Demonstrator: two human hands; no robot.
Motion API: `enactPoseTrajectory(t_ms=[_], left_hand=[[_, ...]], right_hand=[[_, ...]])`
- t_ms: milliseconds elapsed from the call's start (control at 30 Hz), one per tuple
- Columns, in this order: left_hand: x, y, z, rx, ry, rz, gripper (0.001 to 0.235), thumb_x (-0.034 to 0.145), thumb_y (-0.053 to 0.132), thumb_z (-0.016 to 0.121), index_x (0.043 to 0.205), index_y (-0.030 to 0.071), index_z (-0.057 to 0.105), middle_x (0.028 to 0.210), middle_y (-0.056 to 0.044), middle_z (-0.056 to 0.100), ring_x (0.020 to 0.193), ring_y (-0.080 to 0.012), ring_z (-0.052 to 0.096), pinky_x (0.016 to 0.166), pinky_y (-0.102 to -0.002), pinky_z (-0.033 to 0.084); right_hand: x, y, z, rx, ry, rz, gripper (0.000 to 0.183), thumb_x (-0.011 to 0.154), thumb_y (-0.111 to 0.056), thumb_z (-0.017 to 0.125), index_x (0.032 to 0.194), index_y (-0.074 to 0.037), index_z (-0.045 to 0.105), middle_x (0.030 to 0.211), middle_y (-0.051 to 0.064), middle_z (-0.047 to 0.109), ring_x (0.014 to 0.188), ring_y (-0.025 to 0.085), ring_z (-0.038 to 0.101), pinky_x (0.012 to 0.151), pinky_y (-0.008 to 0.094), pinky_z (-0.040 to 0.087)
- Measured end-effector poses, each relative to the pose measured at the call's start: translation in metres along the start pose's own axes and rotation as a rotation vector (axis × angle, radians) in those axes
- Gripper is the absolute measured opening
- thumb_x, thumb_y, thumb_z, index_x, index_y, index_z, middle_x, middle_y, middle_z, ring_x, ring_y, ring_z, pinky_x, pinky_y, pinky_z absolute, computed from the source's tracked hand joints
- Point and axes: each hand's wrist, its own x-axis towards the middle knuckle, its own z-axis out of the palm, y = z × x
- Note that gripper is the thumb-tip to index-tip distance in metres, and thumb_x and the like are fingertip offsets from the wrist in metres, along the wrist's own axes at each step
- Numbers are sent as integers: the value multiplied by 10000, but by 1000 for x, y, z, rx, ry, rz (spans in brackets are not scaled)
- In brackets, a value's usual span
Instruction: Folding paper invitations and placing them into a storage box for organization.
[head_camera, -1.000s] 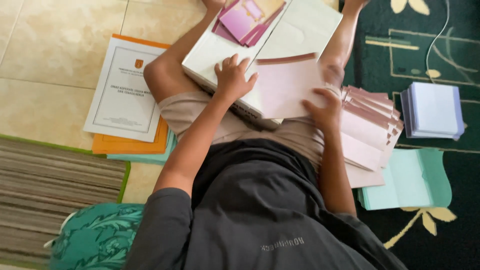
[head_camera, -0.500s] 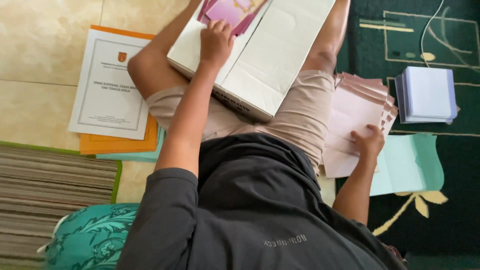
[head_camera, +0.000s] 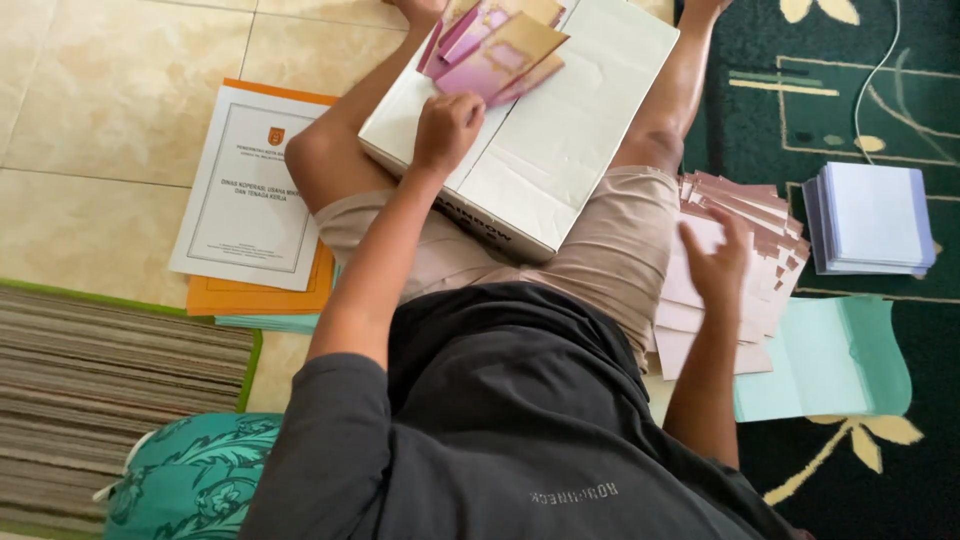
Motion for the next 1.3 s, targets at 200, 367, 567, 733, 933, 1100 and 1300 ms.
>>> enactPoseTrajectory(t_ms=[200,367,567,733,933,1100,1300], left_hand=[[-24,51,-55,-508,-384,-450,74,833,192,811,880,135,813,1106,-128,764,1089,-371,702,917,-428,564],[-10,55,-84,-837,-725,-783,287,790,336,906,926,106,801,1313,-176,675,1278,-436,589,1146,-501,433],[-6,19,-61,-554,-231,-916,421,801,503,858,931,117,750,924,-106,735,884,-222,646,836,-344,521],[-26,46,-33,122,293,-57,432,929,294,779,1205,3,618,1303,-263,578,1287,-435,537,1065,-526,460],[-74,93,-12,-181,-487,79,514,1061,477,497,1466,165,545,1411,-174,622,1359,-355,551,1115,-571,412],[-32,70,-21,-68,-1039,-272,752,1048,692,82,1573,263,408,1650,-50,358,1548,-242,273,1228,-630,136],[-37,12,-6,301,-946,-304,948,903,775,241,1628,163,224,1714,-77,82,1567,-300,-9,1220,-616,-30]], right_hand=[[-19,-90,60,301,-100,-559,380,900,-152,855,1237,-66,703,1338,217,648,1289,437,603,1058,503,500],[-15,-111,107,133,-241,-746,269,925,-290,782,1153,-148,763,1264,133,710,1237,357,656,1013,513,488],[-29,-100,112,-78,-357,-715,287,981,-445,702,1161,-221,711,1354,39,691,1354,252,590,1137,549,293],[-37,-108,100,-62,-462,-608,387,988,-482,684,1228,-180,666,1451,88,634,1433,305,516,1135,796,103],[-37,-104,106,-59,-373,-696,424,985,-483,707,1207,-126,652,1441,136,644,1403,314,558,1146,773,38],[-35,-112,101,-47,-400,-673,345,962,-442,733,1142,-156,661,1397,116,672,1369,334,582,1163,764,99],[-36,-134,87,-125,-477,-654,360,935,-359,698,1116,-48,701,1399,108,671,1401,295,532,1194,703,190]])
